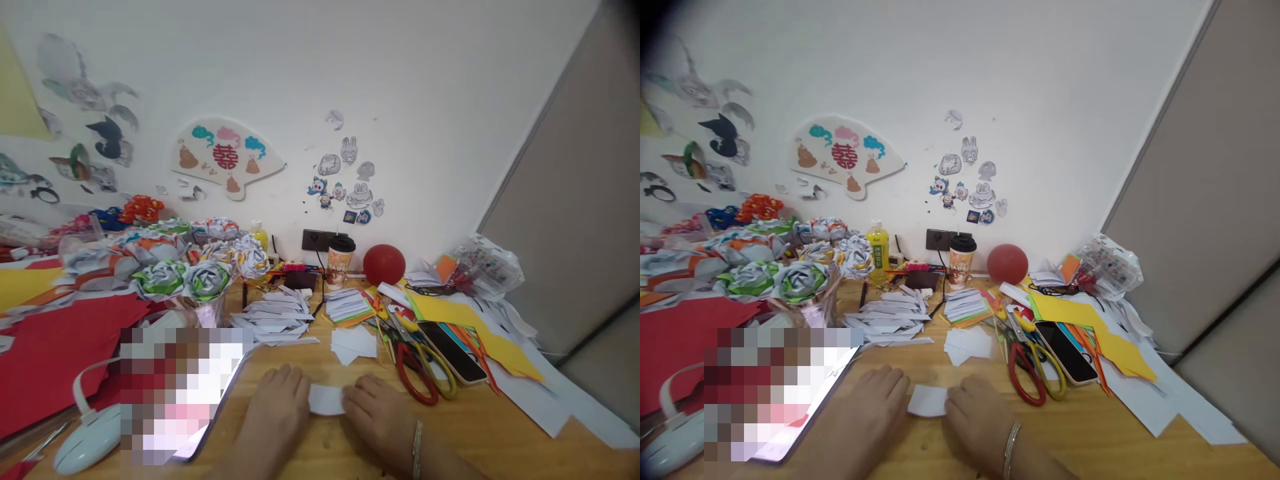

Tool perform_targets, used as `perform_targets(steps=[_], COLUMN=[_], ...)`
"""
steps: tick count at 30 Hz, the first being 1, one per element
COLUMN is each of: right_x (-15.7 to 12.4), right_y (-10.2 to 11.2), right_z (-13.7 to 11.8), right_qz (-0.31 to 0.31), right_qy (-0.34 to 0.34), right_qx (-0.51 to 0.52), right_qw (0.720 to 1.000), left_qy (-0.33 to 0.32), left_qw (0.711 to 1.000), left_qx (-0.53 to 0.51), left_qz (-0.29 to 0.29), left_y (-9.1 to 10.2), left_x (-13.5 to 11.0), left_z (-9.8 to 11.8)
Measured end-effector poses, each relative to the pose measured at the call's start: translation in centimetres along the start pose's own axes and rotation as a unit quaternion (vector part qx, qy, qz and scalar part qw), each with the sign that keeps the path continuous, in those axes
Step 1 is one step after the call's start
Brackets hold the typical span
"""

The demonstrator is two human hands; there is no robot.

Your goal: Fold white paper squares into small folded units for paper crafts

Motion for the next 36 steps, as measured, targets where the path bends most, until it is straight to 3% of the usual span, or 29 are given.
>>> perform_targets(steps=[4,7,14,22,27,36], right_x=[-0.6,-0.3,1.1,1.7,1.3,0.6], right_y=[-0.9,-0.5,-0.9,-1.1,-1.3,-2.1], right_z=[-1.0,-0.2,1.4,1.5,1.5,1.6], right_qz=[-0.027,-0.023,-0.071,-0.109,-0.094,-0.061], right_qy=[-0.019,-0.088,-0.148,-0.211,-0.236,-0.225], right_qx=[0.033,0.09,0.182,0.138,0.125,0.096], right_qw=[0.999,0.992,0.97,0.962,0.959,0.968], left_qy=[-0.193,-0.24,-0.208,-0.188,-0.19,-0.204], left_qw=[0.978,0.969,0.973,0.968,0.965,0.963], left_qx=[-0.042,-0.033,-0.102,-0.146,-0.165,-0.16], left_qz=[0.067,0.055,-0.018,-0.085,-0.074,-0.07], left_y=[-2.4,-3.9,-3.7,-3.1,-2.1,-2.2], left_x=[-1.1,-1.3,-1.0,-0.9,-0.5,-0.2], left_z=[4.0,5.5,4.2,3.7,3.0,2.5])
Point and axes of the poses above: each hand's wrist, its own x-axis towards the middle knuckle, its own y-axis out of the back of the hand, z = x × y, the point moved 3 cm from there along x, towards the middle knuckle, and after that the axes turned 2 degrees about -y, right-handed, at the moved point
